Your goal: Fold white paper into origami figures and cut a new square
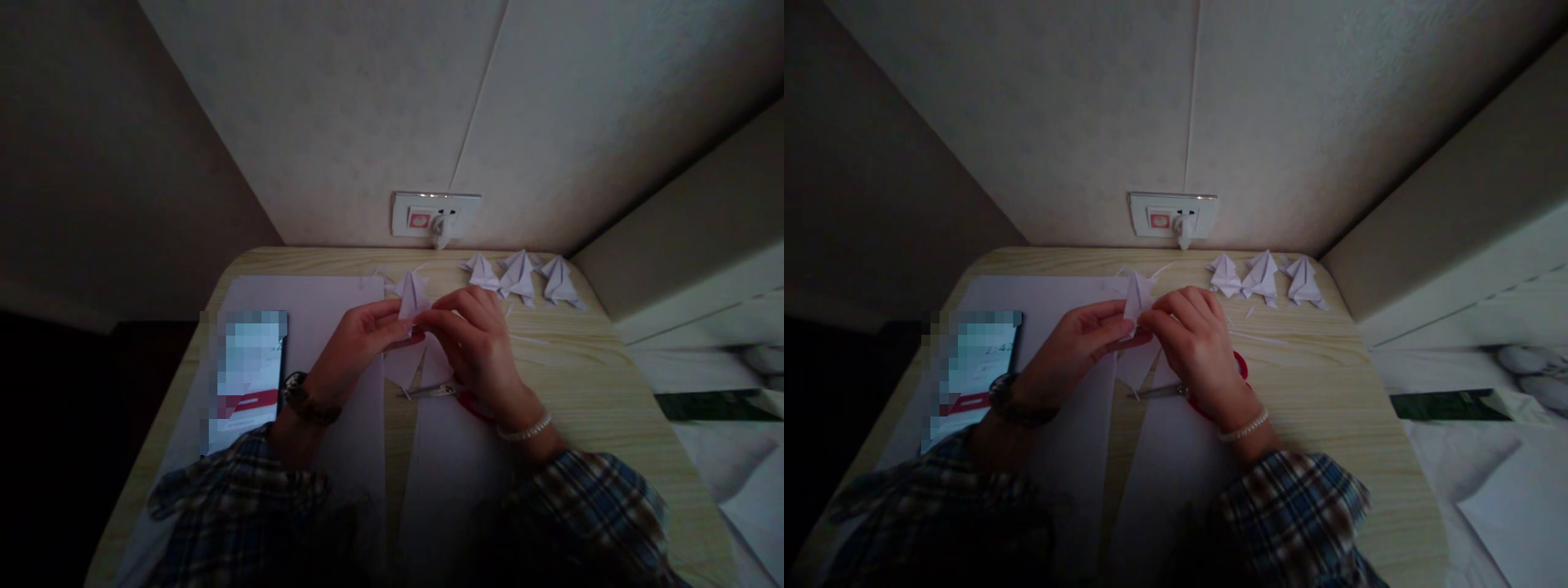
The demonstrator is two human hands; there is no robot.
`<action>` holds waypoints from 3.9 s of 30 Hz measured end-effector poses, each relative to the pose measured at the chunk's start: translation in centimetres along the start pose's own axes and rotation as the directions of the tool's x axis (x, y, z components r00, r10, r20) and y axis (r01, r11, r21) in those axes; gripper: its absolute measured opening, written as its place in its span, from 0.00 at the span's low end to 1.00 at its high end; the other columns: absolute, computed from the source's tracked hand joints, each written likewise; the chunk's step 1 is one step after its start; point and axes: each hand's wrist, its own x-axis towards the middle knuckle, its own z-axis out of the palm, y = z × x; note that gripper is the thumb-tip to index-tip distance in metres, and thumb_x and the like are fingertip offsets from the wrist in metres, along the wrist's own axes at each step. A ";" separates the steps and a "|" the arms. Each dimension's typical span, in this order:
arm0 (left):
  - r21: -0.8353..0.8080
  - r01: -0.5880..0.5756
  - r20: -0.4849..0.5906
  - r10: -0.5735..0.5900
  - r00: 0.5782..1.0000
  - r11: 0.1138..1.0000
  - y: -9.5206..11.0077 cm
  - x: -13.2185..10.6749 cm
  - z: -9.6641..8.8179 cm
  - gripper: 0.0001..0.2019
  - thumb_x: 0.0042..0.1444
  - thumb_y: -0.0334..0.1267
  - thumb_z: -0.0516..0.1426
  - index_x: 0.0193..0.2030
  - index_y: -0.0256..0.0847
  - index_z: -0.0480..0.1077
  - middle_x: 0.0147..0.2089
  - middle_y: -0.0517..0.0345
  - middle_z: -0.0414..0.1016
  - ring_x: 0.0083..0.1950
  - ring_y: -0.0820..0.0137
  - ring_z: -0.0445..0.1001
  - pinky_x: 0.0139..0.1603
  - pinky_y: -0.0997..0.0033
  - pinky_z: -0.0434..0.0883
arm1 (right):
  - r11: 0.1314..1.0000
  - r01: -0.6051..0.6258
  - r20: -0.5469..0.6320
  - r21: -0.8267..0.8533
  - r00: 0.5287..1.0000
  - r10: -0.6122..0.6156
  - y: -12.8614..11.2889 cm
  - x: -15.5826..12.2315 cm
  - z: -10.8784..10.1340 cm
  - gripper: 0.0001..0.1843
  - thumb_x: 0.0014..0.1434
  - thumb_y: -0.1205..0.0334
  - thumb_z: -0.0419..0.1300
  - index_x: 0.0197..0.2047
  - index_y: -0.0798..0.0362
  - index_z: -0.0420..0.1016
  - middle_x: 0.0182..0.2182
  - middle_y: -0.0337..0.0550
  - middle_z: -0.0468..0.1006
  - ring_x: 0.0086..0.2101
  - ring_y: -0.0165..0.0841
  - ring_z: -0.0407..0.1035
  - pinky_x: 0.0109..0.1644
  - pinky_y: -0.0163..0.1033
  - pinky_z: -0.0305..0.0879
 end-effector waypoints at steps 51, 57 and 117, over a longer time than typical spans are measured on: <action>0.310 0.067 -0.216 0.002 0.976 0.948 -0.4 0.4 -0.6 0.09 0.41 0.38 0.68 0.28 0.38 0.76 0.27 0.58 0.82 0.34 0.63 0.82 0.41 0.65 0.78 | 0.462 -0.736 0.424 0.495 0.668 0.611 1.0 0.1 1.7 0.17 0.50 0.49 0.64 0.23 0.53 0.68 0.22 0.37 0.72 0.25 0.30 0.65 0.31 0.36 0.60; 0.279 0.119 -0.217 -0.058 0.974 0.953 -0.1 0.4 -0.4 0.10 0.38 0.38 0.69 0.25 0.37 0.75 0.25 0.58 0.82 0.28 0.67 0.81 0.40 0.65 0.79 | 0.451 -0.747 0.461 0.488 0.660 0.594 1.0 0.0 1.7 0.18 0.49 0.48 0.64 0.22 0.53 0.68 0.21 0.38 0.72 0.24 0.29 0.64 0.28 0.35 0.59; 0.418 0.051 -0.252 0.061 0.966 0.907 0.4 0.8 -1.2 0.12 0.36 0.37 0.69 0.30 0.38 0.76 0.29 0.61 0.80 0.34 0.69 0.79 0.42 0.70 0.75 | 0.394 -0.763 0.516 0.513 0.641 0.568 1.6 0.2 0.8 0.12 0.50 0.55 0.63 0.22 0.55 0.72 0.20 0.34 0.69 0.23 0.26 0.60 0.28 0.34 0.55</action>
